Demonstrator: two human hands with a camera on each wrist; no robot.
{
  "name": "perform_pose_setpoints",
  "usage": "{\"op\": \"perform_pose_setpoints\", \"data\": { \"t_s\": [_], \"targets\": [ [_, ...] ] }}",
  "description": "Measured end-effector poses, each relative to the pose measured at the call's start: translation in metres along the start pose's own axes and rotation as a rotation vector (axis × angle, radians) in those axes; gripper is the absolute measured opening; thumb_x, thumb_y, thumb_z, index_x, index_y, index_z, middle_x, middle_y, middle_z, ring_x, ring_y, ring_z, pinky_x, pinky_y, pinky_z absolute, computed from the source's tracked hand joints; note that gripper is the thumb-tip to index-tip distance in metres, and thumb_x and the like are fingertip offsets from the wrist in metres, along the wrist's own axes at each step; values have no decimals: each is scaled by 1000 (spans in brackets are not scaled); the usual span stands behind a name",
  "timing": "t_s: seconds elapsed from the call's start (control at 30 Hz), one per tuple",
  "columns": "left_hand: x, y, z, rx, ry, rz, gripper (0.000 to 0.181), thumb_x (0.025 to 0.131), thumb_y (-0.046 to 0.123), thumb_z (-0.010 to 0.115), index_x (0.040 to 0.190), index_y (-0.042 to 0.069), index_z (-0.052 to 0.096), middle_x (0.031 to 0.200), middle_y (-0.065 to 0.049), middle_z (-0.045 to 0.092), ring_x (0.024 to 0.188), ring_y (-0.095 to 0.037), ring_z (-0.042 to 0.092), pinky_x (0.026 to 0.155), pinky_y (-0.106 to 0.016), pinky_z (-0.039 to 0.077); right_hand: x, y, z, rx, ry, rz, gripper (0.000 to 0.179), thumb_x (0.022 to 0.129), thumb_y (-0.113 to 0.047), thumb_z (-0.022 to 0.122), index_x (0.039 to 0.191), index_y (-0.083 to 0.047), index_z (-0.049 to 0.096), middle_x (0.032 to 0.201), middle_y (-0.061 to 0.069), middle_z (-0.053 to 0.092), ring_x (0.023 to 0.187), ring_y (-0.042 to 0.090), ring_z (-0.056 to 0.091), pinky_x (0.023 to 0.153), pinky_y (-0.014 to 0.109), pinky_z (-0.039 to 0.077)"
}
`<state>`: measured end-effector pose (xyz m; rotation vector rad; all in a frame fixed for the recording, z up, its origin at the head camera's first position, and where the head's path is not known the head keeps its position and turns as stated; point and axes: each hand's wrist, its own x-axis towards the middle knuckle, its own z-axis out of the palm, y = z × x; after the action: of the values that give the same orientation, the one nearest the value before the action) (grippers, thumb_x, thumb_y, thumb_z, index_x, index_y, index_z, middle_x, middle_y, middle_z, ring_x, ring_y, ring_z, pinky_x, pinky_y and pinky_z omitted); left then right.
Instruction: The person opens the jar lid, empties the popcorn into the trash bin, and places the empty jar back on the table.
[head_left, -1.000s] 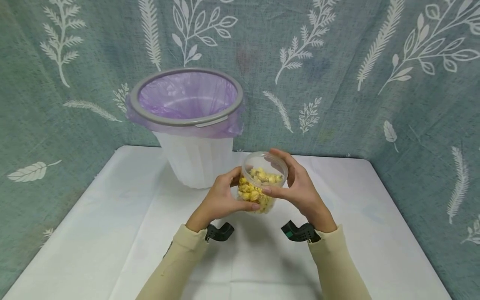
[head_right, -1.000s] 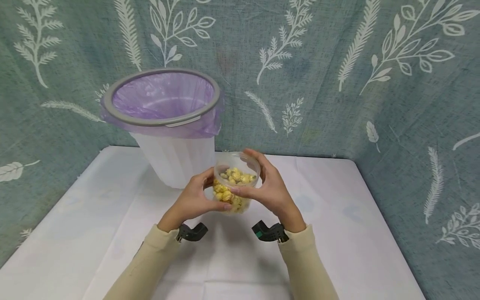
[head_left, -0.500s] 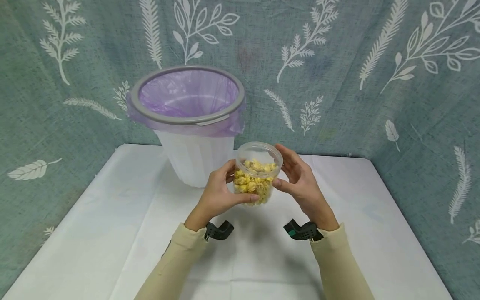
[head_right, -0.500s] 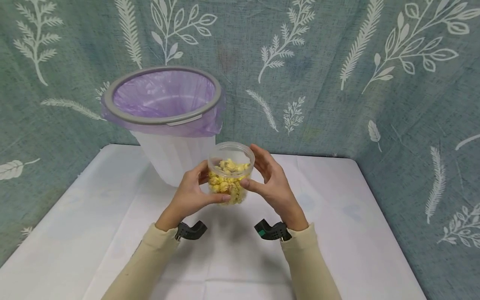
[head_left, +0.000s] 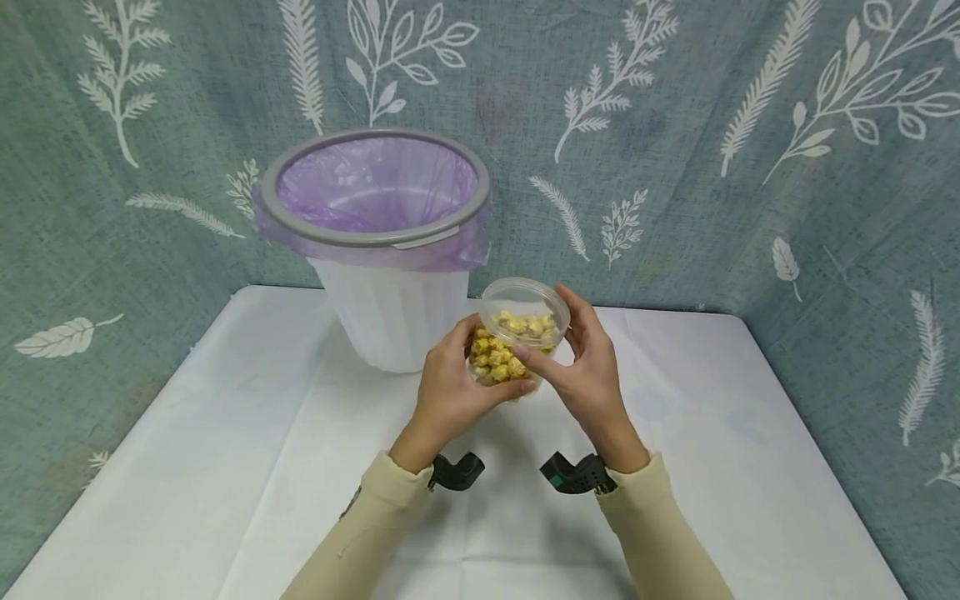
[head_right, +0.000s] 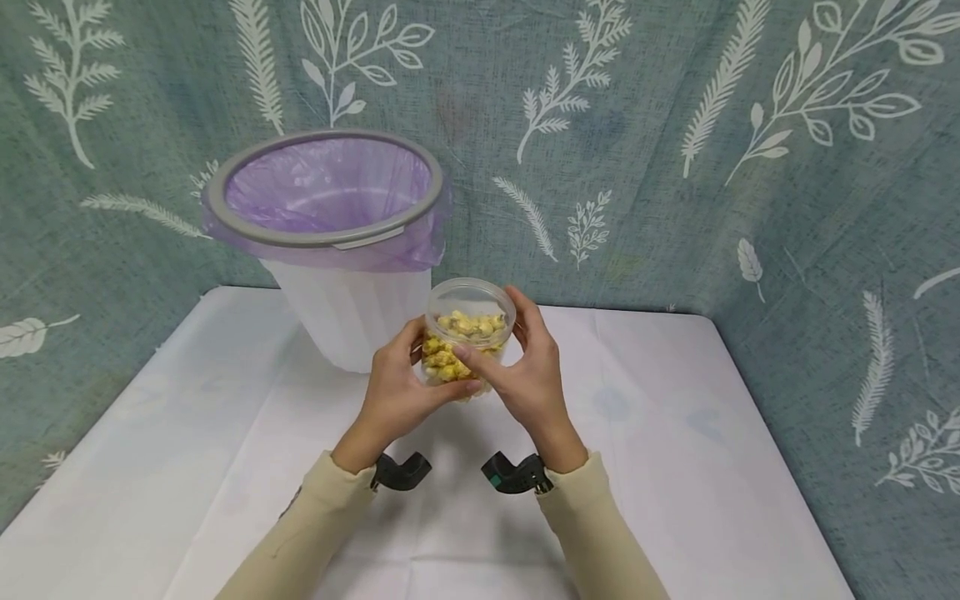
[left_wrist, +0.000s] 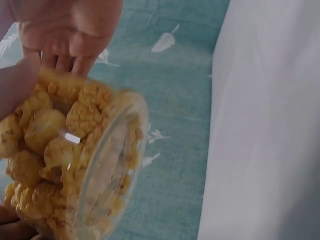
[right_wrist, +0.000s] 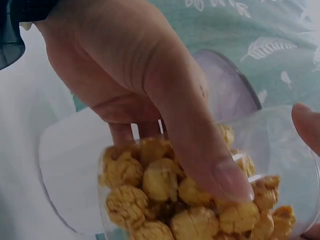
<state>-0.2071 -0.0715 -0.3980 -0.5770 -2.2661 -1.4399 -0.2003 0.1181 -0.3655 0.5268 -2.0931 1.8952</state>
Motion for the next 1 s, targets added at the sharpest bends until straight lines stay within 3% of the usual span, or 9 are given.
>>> {"op": "perform_pose_setpoints", "data": {
  "t_s": [0.23, 0.47, 0.6, 0.73, 0.87, 1.0],
  "targets": [
    [3, -2, -12, -173, -147, -9, 89, 71, 22, 101, 146, 8, 55, 129, -1, 69, 117, -16, 66, 101, -41, 56, 2, -1, -16, 149, -144, 24, 88, 90, -4, 83, 164, -8, 33, 160, 10, 45, 149, 27, 41, 125, 41, 31],
    [6, -4, -27, -309, -370, -15, 87, 72, 12, 99, 148, 12, 56, 132, -2, 69, 118, -20, 68, 103, -41, 56, 5, -3, -38, 319, -389, 35, 94, 90, -27, 87, 165, -10, 33, 160, 16, 41, 142, 37, 45, 107, 39, 52],
    [6, -4, -30, -330, -415, -2, 87, 71, 12, 99, 147, 14, 56, 131, -1, 69, 119, -20, 69, 103, -41, 56, 6, -1, -44, 374, -477, 51, 95, 92, -28, 85, 166, -9, 29, 162, 18, 37, 142, 39, 46, 103, 44, 56],
    [6, -3, -27, -301, -342, 6, 88, 70, 13, 100, 147, 14, 56, 131, 0, 70, 121, -19, 66, 104, -42, 55, 6, -1, -42, 367, -445, 48, 99, 90, -38, 86, 167, -14, 29, 164, 18, 35, 147, 39, 41, 107, 43, 53],
    [5, -1, -20, -244, -191, -3, 90, 70, 15, 101, 147, 10, 54, 134, 0, 68, 125, -17, 63, 106, -45, 53, 6, 0, -32, 249, -272, 19, 107, 84, -54, 85, 165, -10, 31, 163, 14, 39, 152, 31, 37, 120, 37, 39],
    [3, 1, -9, -150, -40, -2, 92, 69, 24, 102, 146, 10, 55, 133, 0, 67, 123, -15, 63, 103, -46, 54, 4, 2, -15, 107, -97, -43, 105, 85, -55, 82, 163, -4, 33, 159, 14, 45, 149, 27, 41, 126, 40, 27]
  ]
}}
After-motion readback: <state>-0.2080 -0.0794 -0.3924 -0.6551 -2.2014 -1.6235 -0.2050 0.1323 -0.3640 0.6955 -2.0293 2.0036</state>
